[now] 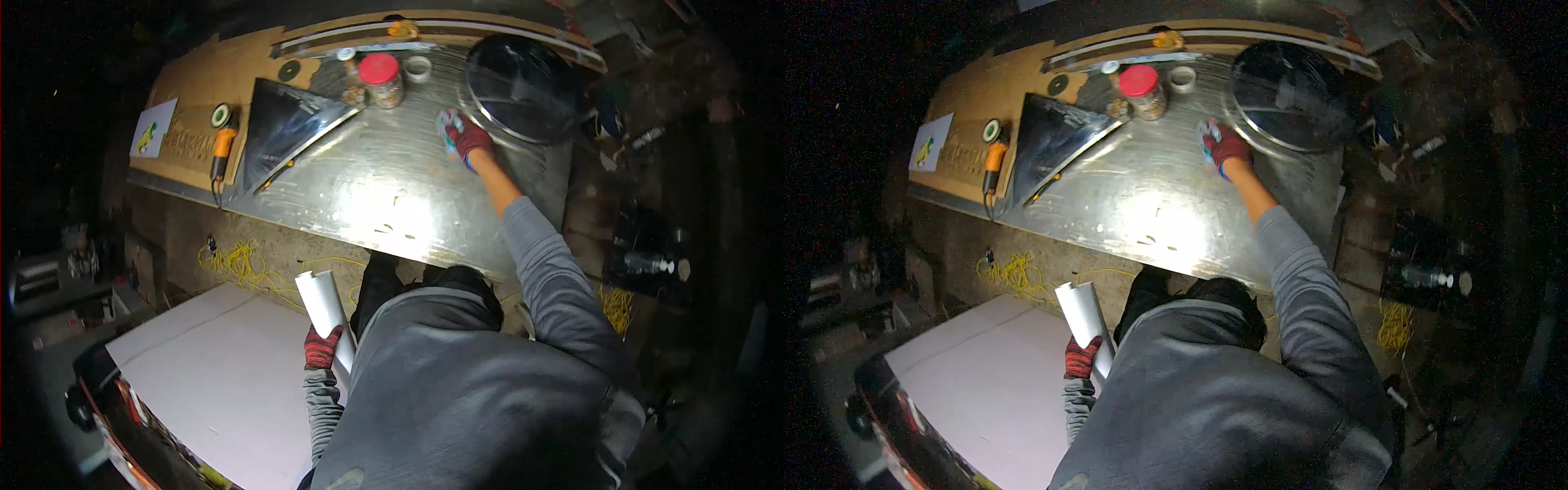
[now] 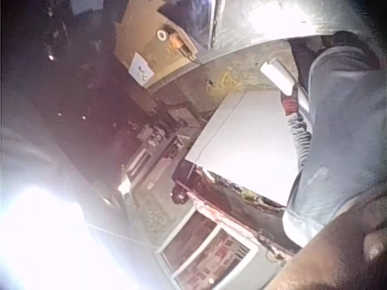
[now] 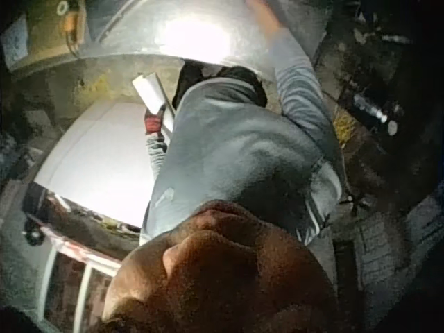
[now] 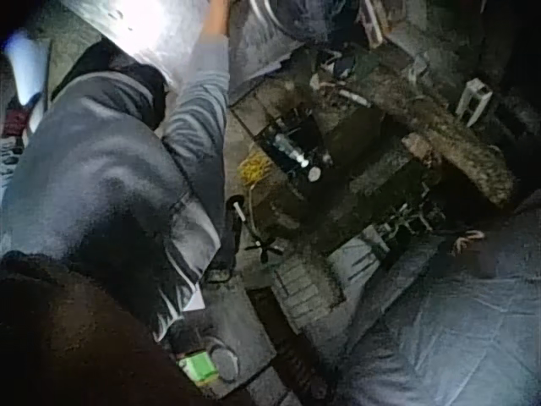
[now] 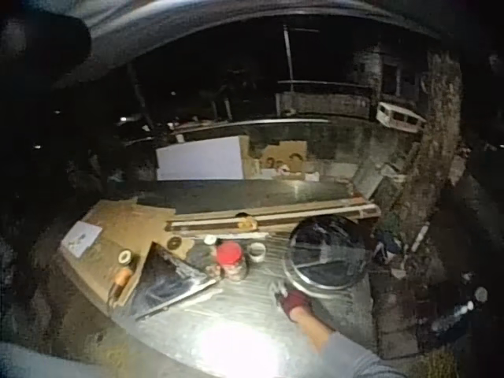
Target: The recorder is unrolling, inspecting, and cutting a vinyl sign on a metal workbench using a utility knife.
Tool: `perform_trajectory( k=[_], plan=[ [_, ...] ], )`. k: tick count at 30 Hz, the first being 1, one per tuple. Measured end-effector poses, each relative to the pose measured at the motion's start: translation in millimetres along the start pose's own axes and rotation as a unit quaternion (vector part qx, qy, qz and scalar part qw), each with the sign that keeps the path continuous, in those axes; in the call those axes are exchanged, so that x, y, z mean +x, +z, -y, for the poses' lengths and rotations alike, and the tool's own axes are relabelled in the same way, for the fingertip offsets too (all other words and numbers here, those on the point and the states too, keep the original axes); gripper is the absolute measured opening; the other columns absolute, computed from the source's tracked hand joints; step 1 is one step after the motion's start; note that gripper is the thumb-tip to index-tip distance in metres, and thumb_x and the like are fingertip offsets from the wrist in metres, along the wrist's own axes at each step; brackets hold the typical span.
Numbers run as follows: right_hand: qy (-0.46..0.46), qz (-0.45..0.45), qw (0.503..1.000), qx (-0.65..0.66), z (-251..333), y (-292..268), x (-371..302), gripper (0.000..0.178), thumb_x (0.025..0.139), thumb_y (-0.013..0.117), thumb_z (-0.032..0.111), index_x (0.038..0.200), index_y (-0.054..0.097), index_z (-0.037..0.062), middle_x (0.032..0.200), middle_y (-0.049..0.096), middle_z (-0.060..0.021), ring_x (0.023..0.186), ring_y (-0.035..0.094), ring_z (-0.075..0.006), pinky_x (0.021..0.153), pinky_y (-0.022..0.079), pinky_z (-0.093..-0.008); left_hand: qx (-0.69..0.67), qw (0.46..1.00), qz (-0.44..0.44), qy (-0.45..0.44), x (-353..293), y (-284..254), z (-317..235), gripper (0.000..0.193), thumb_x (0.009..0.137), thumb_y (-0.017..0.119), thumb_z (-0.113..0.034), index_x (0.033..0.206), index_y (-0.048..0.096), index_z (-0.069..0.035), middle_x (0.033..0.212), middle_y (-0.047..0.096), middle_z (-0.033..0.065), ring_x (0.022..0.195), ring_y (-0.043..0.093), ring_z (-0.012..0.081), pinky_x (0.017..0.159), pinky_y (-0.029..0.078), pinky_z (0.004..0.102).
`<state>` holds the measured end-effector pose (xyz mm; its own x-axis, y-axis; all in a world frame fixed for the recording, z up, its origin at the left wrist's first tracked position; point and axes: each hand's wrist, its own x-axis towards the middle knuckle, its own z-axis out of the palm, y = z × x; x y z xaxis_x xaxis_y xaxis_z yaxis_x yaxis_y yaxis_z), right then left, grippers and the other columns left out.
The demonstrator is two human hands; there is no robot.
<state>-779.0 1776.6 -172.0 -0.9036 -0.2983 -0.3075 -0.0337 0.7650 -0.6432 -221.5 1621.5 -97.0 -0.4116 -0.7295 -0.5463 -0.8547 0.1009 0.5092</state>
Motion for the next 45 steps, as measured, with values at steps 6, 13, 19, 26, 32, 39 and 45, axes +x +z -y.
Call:
perform_trajectory(
  k=[6,13,19,26,32,39,45],
  plan=[
    [-0.228,-0.241,0.941,-0.069,93,-18,60,0.061,0.083,0.065,0.044,0.131,0.052,0.0084,0.128,0.054,-0.0239,0.119,0.050,-0.0418,0.102,0.040,-0.0485,-0.047,0.996,-0.046,0.055,-8,-11,-12,0.061,0.074,0.079,-0.033,0.119,0.058,0.001,0.110,0.066,0.0206,0.102,0.064,0.0335,0.087,0.050,0.0409],
    [-0.291,-0.037,0.952,-0.085,7,54,-60,0.058,0.089,0.061,0.038,0.133,0.049,0.0024,0.130,0.055,-0.0225,0.121,0.051,-0.0370,0.105,0.038,-0.0452,-0.052,0.987,-0.090,0.125,-3,-24,-44,0.061,0.071,0.080,-0.036,0.116,0.059,-0.001,0.106,0.067,0.0194,0.099,0.065,0.0332,0.085,0.052,0.0418],
    [-0.257,0.391,0.847,0.253,88,101,-238,0.048,0.091,0.065,0.014,0.136,0.049,0.0064,0.120,0.061,-0.0104,0.108,0.058,-0.0194,0.092,0.049,-0.0319,-0.163,0.941,-0.078,0.287,5,-99,-120,0.055,0.075,0.079,-0.031,0.117,0.059,-0.001,0.106,0.067,0.0186,0.099,0.065,0.0314,0.084,0.052,0.0398],
    [-0.258,0.469,0.758,0.372,216,31,-290,0.072,0.087,0.070,0.032,0.143,0.036,0.0002,0.137,0.050,-0.0142,0.127,0.047,-0.0247,0.106,0.037,-0.0396,-0.301,0.855,0.120,0.404,32,-146,-156,0.070,0.072,0.081,-0.031,0.128,0.053,0.000,0.117,0.064,0.0144,0.110,0.061,0.0240,0.092,0.048,0.0377],
    [-0.213,0.418,0.806,0.361,239,39,-318,0.079,0.075,0.081,0.032,0.138,0.045,0.0011,0.129,0.058,-0.0100,0.122,0.051,-0.0215,0.105,0.039,-0.0370,-0.428,0.794,0.182,0.393,50,-141,-133,0.066,0.072,0.079,-0.028,0.126,0.054,0.002,0.114,0.065,0.0134,0.105,0.061,0.0229,0.091,0.048,0.0376],
    [-0.187,0.455,0.778,0.391,229,53,-337,0.068,0.073,0.079,0.027,0.129,0.054,-0.0026,0.122,0.063,-0.0130,0.113,0.058,-0.0214,0.097,0.044,-0.0363,-0.459,0.800,0.209,0.325,59,-155,-96,0.064,0.073,0.078,-0.031,0.123,0.055,0.002,0.108,0.066,0.0117,0.098,0.062,0.0218,0.085,0.050,0.0369],
    [-0.268,0.404,0.824,0.292,243,56,-341,0.064,0.073,0.080,0.023,0.127,0.057,-0.0016,0.120,0.064,-0.0122,0.113,0.057,-0.0211,0.097,0.044,-0.0359,-0.516,0.780,0.217,0.280,79,-162,-61,0.073,0.072,0.080,-0.035,0.128,0.051,0.002,0.113,0.063,0.0130,0.100,0.061,0.0230,0.086,0.050,0.0369]
  ],
)
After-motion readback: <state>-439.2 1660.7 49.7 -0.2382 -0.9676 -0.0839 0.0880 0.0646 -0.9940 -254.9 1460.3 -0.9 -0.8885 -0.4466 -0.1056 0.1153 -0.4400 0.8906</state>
